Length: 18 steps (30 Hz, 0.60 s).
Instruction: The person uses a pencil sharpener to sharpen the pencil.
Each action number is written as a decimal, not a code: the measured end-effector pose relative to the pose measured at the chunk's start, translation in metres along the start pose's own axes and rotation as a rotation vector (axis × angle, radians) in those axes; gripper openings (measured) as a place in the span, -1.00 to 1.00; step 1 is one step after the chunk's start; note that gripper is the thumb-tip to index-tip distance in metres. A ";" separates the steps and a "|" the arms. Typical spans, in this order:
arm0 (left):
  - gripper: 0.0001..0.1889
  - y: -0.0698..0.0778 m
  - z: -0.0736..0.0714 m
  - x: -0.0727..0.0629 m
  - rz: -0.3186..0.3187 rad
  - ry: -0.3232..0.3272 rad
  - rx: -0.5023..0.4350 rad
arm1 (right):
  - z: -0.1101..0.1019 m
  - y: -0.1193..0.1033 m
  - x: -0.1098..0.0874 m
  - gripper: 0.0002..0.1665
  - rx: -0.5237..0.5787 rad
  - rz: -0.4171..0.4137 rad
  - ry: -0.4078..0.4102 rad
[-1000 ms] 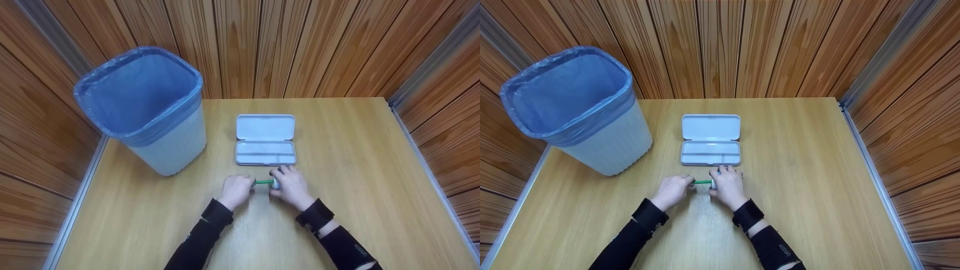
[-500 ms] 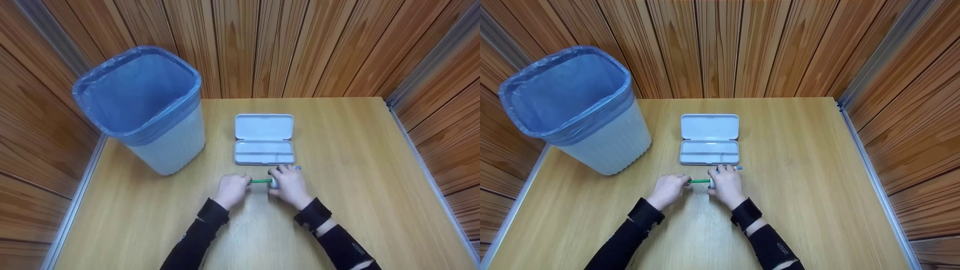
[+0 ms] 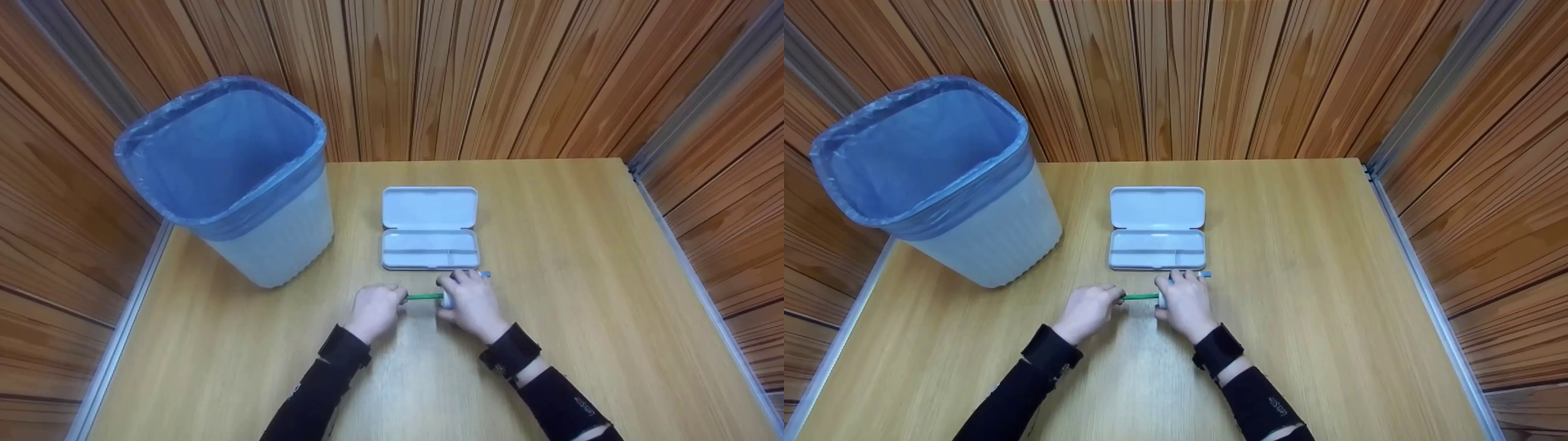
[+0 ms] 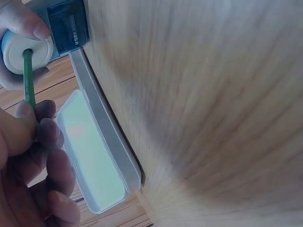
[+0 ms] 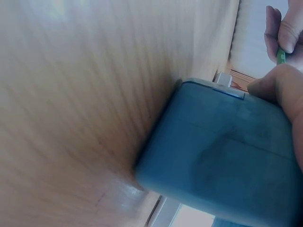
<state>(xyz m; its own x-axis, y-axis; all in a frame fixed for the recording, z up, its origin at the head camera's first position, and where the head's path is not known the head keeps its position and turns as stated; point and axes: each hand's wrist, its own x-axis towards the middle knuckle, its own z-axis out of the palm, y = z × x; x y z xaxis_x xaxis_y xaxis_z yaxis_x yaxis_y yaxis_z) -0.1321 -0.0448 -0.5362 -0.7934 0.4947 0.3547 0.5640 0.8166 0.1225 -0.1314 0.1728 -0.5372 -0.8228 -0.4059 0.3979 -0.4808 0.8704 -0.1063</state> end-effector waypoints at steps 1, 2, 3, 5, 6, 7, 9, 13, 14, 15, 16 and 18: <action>-0.86 -0.001 0.000 0.000 -0.004 -0.012 0.000 | 0.000 0.000 0.000 -0.42 0.000 -0.001 -0.001; -0.86 -0.001 -0.001 -0.001 -0.006 -0.022 0.002 | 0.000 -0.001 0.000 -0.42 -0.001 -0.003 -0.003; -0.86 -0.002 -0.002 -0.002 -0.007 -0.031 0.005 | 0.000 -0.001 0.001 -0.41 -0.001 -0.002 -0.008; -0.87 -0.007 -0.002 -0.004 -0.025 -0.039 0.008 | 0.000 -0.002 0.001 -0.39 0.004 0.001 -0.009; -0.88 -0.011 -0.004 -0.006 -0.046 -0.047 -0.005 | -0.001 -0.002 0.001 -0.38 0.009 0.004 -0.012; -0.89 -0.015 -0.006 -0.009 -0.070 -0.056 -0.013 | -0.001 -0.003 0.001 -0.37 0.011 0.005 -0.015; -0.92 -0.023 -0.012 -0.013 -0.123 -0.067 -0.040 | -0.002 -0.003 0.000 -0.37 0.008 0.010 -0.019; -0.91 -0.032 -0.025 -0.016 -0.215 -0.057 -0.067 | -0.003 -0.002 0.000 -0.34 -0.008 0.022 -0.027; -0.91 -0.033 -0.027 -0.015 -0.225 -0.040 -0.062 | -0.003 -0.002 0.000 -0.33 -0.008 0.026 -0.028; -0.91 -0.035 -0.029 -0.013 -0.238 -0.026 -0.058 | -0.003 -0.002 0.000 -0.32 -0.002 0.027 -0.028; -0.92 -0.036 -0.030 -0.012 -0.247 -0.006 -0.052 | -0.003 -0.002 0.000 -0.32 0.005 0.027 -0.031; -0.94 -0.039 -0.031 -0.009 -0.261 0.026 -0.047 | -0.002 -0.003 0.001 -0.32 0.021 0.024 -0.035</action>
<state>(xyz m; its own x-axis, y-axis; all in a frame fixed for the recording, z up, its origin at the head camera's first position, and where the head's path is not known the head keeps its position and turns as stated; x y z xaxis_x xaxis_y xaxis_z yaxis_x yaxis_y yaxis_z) -0.1401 -0.0901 -0.5156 -0.9074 0.2610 0.3293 0.3518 0.9004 0.2560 -0.1303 0.1705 -0.5348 -0.8439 -0.3949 0.3631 -0.4667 0.8742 -0.1342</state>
